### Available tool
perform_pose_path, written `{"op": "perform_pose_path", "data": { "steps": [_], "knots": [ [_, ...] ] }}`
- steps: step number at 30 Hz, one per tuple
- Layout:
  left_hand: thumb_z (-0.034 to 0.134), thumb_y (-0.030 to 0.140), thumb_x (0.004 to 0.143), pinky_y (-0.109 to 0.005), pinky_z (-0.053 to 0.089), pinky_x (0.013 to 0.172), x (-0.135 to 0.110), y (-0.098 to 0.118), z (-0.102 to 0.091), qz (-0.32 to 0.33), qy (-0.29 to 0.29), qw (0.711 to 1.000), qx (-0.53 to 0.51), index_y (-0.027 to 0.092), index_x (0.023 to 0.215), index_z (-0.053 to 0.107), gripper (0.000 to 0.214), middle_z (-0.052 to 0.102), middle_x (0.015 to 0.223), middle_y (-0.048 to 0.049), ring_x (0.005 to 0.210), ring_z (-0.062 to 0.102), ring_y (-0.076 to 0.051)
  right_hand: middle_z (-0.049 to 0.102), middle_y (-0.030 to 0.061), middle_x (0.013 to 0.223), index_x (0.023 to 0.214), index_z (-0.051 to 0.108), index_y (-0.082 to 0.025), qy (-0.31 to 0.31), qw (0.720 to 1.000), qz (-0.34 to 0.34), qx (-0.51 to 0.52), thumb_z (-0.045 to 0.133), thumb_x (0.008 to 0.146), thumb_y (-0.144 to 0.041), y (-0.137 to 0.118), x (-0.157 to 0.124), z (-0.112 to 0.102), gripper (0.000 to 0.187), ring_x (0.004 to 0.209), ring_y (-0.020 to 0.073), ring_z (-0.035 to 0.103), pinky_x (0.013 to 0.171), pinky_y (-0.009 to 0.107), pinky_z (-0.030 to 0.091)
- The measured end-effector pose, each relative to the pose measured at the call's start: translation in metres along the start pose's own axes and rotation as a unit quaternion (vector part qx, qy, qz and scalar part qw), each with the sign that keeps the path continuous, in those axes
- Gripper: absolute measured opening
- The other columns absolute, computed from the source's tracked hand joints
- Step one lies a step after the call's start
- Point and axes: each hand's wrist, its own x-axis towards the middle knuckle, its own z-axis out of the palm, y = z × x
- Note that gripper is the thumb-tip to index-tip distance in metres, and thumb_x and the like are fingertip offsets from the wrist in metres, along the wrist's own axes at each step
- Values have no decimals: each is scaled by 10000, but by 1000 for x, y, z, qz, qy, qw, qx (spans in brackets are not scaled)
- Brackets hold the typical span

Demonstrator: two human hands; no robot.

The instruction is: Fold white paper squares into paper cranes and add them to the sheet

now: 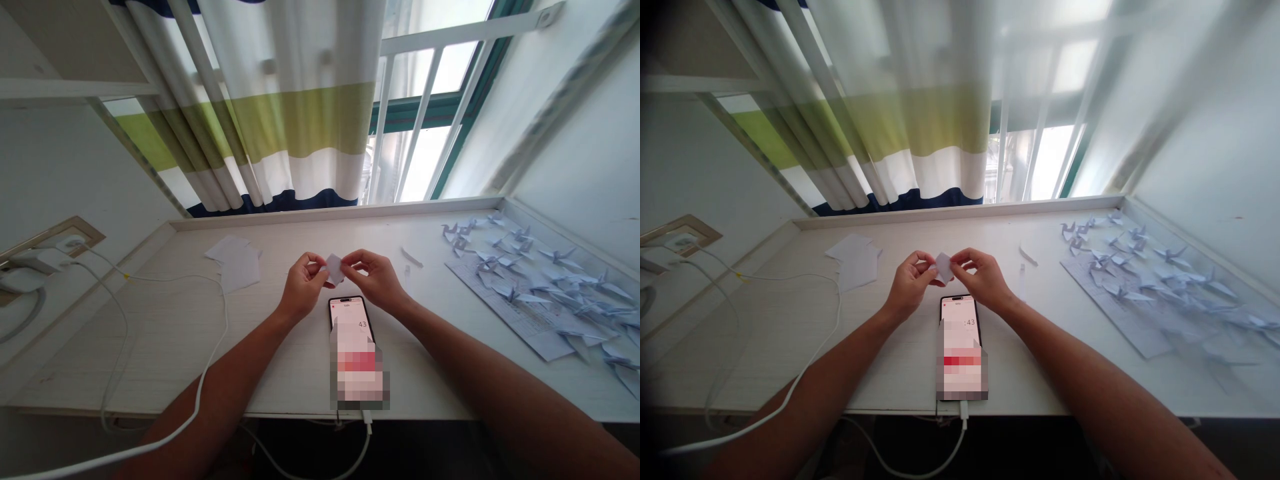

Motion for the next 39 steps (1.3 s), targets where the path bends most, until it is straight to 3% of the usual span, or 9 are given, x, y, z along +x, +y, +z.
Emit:
{"op": "perform_pose_path", "data": {
  "steps": [7, 16, 24, 30, 35, 39],
  "knots": [
    [752, 423, 826, -324, 596, 647, -2, 1, 3, -7, -36, 999, 14, 178, 1082, 537, 414, 776, 807, -64, 707, 755, -219, 757, 81, 940, 1093, 728, -195, -8, 1000, 20, 8, 735, 841, -423, 6, 1, 0, 340, 858, 222, 712, 774, 395, 604],
    [781, 511, 779, -311, 600, 581, 2, -5, 0, -23, -32, 999, 12, 158, 948, 638, 416, 746, 720, -46, 629, 737, -211, 762, 78, 869, 879, 762, -188, -20, 999, 36, 29, 742, 827, -403, 4, 2, 2, 222, 796, 224, 706, 758, 392, 593],
    [814, 438, 757, -358, 626, 595, 2, -1, -1, -24, -8, 999, -43, 155, 963, 668, 379, 754, 746, -47, 646, 748, -236, 754, 50, 835, 981, 763, -194, -82, 986, 65, 129, 689, 853, -339, 2, 2, 0, 208, 756, 197, 706, 762, 383, 587],
    [788, 383, 781, -390, 635, 703, 0, 5, 0, -40, -23, 997, -66, 142, 925, 688, 298, 751, 789, -52, 703, 753, -225, 734, 46, 837, 873, 784, -204, -38, 995, 30, 85, 692, 835, -300, -4, 1, -1, 138, 778, 191, 672, 717, 344, 560],
    [827, 401, 744, -336, 623, 666, -3, 5, 4, 12, -7, 1000, -22, 146, 840, 652, 324, 726, 737, -30, 699, 719, -184, 721, 47, 847, 877, 760, -194, -47, 990, 36, 127, 738, 828, -380, -7, -1, 0, 194, 785, 187, 670, 729, 347, 562],
    [838, 375, 747, -317, 617, 681, -4, 3, 5, 45, -8, 999, -26, 165, 838, 604, 327, 736, 750, -15, 689, 715, -164, 727, 59, 885, 921, 742, -188, -10, 990, 38, 134, 795, 780, -421, -4, -1, 2, 278, 817, 196, 684, 773, 374, 576]
  ]
}}
